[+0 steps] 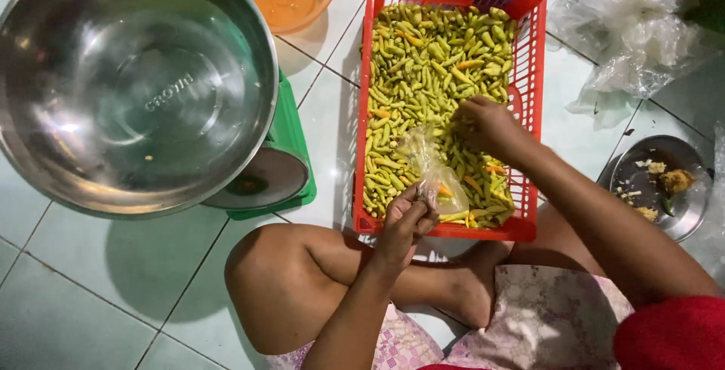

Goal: The person sorts through a red plastic basket of green chilies, picking them up by hand and placing them into a small transparent plastic bag.

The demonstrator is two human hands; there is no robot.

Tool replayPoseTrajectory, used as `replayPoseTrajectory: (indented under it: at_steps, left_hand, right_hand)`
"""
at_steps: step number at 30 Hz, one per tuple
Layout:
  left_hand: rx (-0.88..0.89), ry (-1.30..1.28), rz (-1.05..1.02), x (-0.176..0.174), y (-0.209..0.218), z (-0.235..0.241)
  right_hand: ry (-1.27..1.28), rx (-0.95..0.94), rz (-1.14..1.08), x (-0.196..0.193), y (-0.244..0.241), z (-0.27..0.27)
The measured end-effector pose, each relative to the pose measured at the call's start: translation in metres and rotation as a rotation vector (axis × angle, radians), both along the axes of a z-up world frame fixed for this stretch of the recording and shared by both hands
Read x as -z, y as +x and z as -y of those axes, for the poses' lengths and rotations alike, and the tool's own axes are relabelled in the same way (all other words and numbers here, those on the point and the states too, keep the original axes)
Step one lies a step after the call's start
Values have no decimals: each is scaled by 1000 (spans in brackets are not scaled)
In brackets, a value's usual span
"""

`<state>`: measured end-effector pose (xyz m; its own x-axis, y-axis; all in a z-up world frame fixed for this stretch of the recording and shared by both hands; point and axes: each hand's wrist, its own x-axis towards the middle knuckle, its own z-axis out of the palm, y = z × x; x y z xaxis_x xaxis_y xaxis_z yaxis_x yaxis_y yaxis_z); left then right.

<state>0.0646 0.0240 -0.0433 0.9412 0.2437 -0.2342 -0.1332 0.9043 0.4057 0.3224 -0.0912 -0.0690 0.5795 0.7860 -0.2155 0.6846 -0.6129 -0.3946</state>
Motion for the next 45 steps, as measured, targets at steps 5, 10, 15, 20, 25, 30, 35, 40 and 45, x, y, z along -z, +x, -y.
replayPoseTrajectory:
  at_steps: [5, 10, 15, 20, 25, 30, 35, 40, 45]
  left_hand:
    - [19, 22, -15, -4, 2, -1]
    - [31, 20, -40, -7, 6, 2]
    - [18, 84, -27, 1, 6, 3]
    - [-3, 44, -4, -19, 5, -5]
    - [45, 51, 38, 0, 6, -2]
    - [94, 113, 28, -2, 4, 0]
    - [111, 139, 7, 5, 2, 1]
    - [110, 131, -26, -4, 2, 0]
    - [95, 54, -34, -17, -1, -5]
  right_hand:
    - [-14, 290, -495, -166, -44, -24]
    - [-21, 315, -808, -197, -66, -27]
    - [-44, 228, -967, -192, -90, -40]
    - [-151, 184, -953, -185, -85, -32]
    - [-273, 41, -759, -200, -88, -35]
    - [-311, -104, -486, -197, -90, -37]
    - [-463, -458, -105, -191, -99, -27]
    - [-278, -440, -4, -196, -104, -30]
    - [243, -32, -295, -209, -83, -33]
